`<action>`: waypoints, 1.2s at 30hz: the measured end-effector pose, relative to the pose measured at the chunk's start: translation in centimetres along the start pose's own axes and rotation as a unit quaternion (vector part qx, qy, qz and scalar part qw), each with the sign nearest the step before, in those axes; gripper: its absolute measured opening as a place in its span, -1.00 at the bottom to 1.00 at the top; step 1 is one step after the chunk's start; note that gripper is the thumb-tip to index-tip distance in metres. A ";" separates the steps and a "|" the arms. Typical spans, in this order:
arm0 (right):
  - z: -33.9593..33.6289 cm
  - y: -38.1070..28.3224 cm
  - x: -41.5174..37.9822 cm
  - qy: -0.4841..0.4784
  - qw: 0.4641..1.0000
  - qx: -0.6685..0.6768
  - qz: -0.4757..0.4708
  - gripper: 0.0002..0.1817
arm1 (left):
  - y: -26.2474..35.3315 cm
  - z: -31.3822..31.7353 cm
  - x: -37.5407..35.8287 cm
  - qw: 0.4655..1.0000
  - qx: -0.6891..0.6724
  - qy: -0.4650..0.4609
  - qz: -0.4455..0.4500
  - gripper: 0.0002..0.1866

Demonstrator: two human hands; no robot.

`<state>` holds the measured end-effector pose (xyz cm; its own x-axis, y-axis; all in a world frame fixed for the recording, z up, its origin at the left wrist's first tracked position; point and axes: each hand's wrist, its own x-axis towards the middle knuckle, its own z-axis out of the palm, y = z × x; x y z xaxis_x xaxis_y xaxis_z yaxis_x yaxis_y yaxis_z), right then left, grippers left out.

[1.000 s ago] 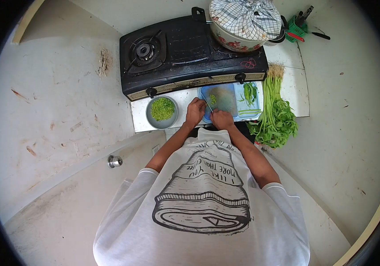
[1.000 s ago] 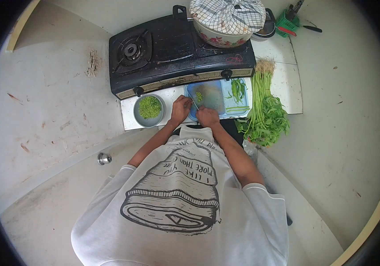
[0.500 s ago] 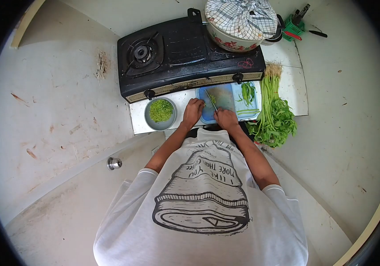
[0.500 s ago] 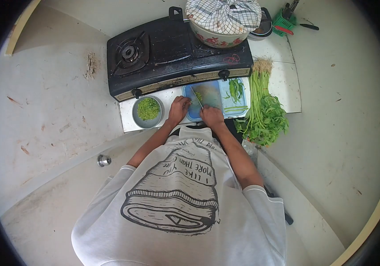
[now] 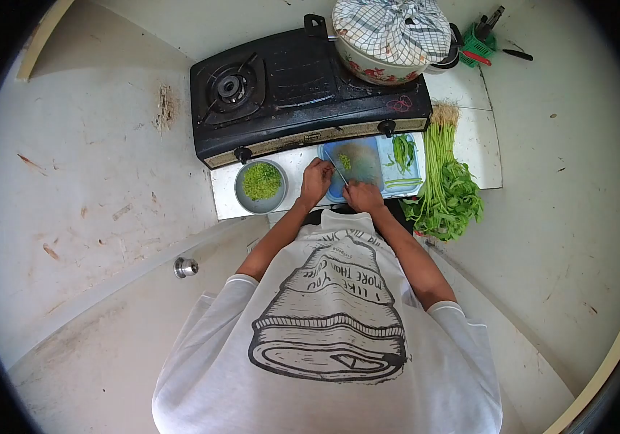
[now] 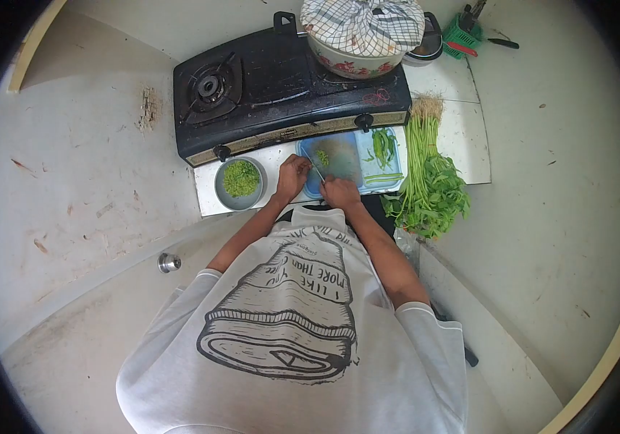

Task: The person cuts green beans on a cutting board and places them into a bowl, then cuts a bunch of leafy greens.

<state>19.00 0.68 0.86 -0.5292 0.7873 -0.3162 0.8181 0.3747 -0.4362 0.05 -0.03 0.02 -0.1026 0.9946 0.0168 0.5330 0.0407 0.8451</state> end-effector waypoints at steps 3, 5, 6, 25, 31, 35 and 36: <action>-0.3 -0.5 0.5 0.000 1.000 -0.005 -0.008 -0.54 | 0.4 -0.1 0.0 1.000 -0.003 0.003 -0.007 -0.92; -0.1 -0.5 1.0 0.002 1.000 -0.009 -0.018 -0.54 | 0.4 0.0 0.0 1.000 -0.009 0.008 -0.008 -0.93; -0.1 -0.4 1.0 -0.003 1.000 -0.006 -0.016 -0.55 | 0.1 0.2 -0.1 1.000 -0.012 0.012 -0.004 -0.93; -0.5 -0.1 0.4 -0.013 1.000 -0.006 -0.003 -0.54 | -0.1 0.3 -0.2 1.000 -0.008 0.017 -0.001 -0.89; 0.1 -0.3 0.3 -0.010 1.000 -0.004 -0.008 -0.54 | 0.0 0.2 -0.3 1.000 0.004 0.009 -0.002 -0.86; 0.1 -0.5 0.9 -0.014 1.000 -0.005 -0.005 -0.55 | 0.4 -0.3 -0.3 1.000 0.020 -0.012 -0.003 -0.82; 0.1 -0.6 1.2 -0.012 1.000 -0.004 -0.004 -0.55 | 0.2 -0.2 -0.3 1.000 0.013 -0.007 0.005 -0.81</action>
<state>17.84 1.38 0.68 -0.5416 0.7720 -0.3327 0.8150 0.3853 -0.4327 0.02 -0.38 0.34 -0.0851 0.9962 0.0163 0.5561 0.0339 0.8304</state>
